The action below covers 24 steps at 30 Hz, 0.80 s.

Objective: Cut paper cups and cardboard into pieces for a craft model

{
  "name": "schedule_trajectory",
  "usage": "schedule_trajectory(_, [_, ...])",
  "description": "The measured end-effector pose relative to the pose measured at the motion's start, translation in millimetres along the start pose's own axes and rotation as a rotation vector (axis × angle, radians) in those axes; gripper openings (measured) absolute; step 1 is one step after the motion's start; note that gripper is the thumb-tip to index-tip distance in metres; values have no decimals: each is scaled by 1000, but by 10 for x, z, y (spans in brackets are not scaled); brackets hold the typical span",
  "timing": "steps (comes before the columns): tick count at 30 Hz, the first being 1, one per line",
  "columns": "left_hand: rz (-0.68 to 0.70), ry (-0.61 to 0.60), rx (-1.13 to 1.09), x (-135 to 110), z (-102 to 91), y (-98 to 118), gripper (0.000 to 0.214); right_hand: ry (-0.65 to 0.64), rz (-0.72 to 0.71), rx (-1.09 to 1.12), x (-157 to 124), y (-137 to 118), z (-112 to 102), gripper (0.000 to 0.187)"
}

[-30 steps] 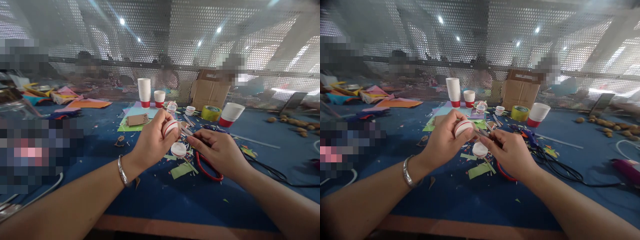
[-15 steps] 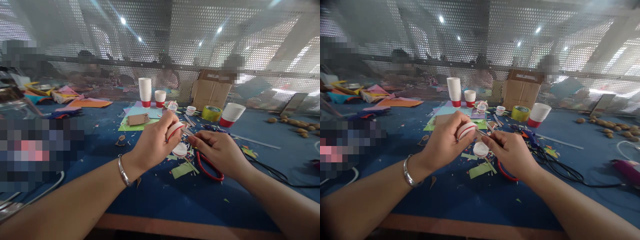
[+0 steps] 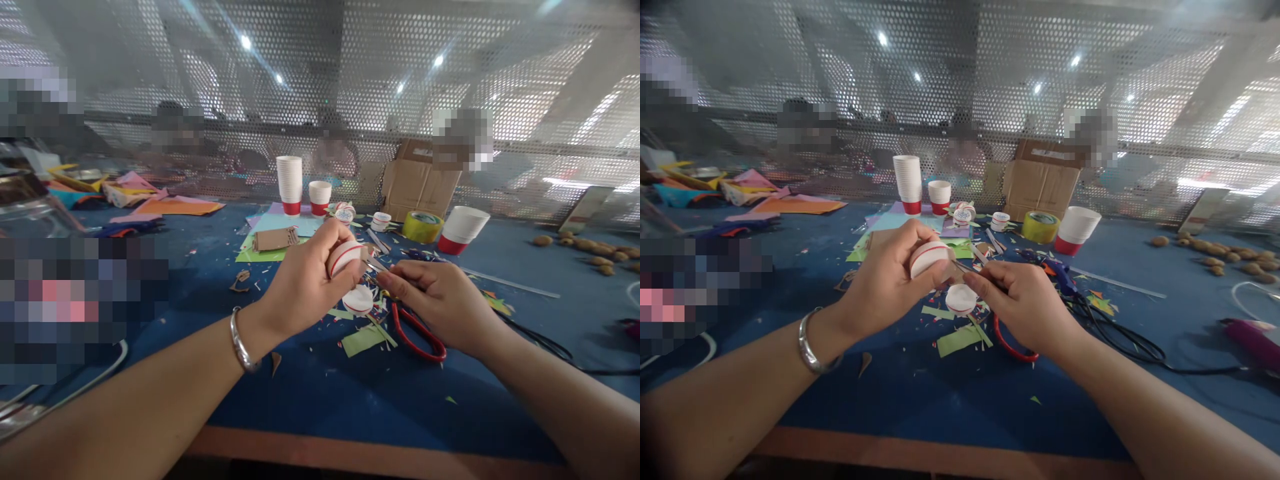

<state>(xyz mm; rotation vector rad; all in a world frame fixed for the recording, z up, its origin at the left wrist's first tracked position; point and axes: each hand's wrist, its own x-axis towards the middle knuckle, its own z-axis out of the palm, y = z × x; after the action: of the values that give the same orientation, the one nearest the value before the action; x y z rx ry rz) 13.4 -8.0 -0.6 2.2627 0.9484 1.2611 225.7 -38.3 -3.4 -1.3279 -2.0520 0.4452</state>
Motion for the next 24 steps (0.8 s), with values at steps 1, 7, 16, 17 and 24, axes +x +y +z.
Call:
schedule_trajectory(1, [-63,-24,-105,12,3,-11,19,-4,0,-4,2,6,4,48])
schedule_trajectory(7, [-389,-141,-617,64,42,-68,30,0,-6,-66,7,28,18,47])
schedule_trajectory(16, [-419,-128,-470,38,51,-46,29,49,38,-179,5,45,-4,44])
schedule_trajectory(17, [-381,-124,-380,36,42,-49,28,45,36,-176,2,42,-7,44])
schedule_trajectory(24, [-169,-134,49,19,0,-4,12,52,24,-169,-8,43,-8,44])
